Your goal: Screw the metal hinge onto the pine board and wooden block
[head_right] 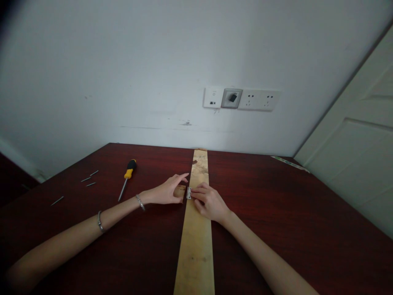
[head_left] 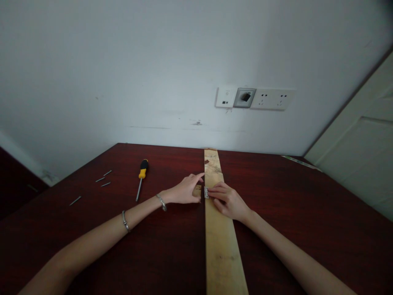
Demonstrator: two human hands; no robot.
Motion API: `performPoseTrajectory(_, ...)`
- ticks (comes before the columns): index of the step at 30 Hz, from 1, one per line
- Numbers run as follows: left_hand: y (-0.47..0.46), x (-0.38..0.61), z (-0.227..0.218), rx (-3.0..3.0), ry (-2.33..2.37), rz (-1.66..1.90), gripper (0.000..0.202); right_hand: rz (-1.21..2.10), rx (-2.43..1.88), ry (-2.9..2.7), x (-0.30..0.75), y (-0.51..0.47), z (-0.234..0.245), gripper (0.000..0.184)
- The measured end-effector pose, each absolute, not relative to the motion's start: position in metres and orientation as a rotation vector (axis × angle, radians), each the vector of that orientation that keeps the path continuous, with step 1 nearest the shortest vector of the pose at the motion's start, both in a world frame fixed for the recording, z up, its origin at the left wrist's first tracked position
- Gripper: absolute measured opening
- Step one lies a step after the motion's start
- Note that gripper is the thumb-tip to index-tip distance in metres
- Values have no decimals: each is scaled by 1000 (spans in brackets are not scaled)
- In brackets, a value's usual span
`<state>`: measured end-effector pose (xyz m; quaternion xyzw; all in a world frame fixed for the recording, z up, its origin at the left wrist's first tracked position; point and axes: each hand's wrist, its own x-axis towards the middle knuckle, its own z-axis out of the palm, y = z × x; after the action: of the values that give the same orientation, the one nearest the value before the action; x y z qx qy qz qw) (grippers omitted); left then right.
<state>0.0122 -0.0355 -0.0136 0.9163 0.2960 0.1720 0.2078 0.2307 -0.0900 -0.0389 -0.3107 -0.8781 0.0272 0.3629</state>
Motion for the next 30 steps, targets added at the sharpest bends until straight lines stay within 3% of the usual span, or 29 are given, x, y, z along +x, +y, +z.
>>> performPoseTrajectory(21, -44, 22, -16, 2546, 856, 557, 81, 89, -830, -2257, 230, -91, -38, 31)
performPoseTrajectory(30, -43, 21, -25, 2570, 919, 539, 90, 59, -819, -2253, 229, -91, -36, 30)
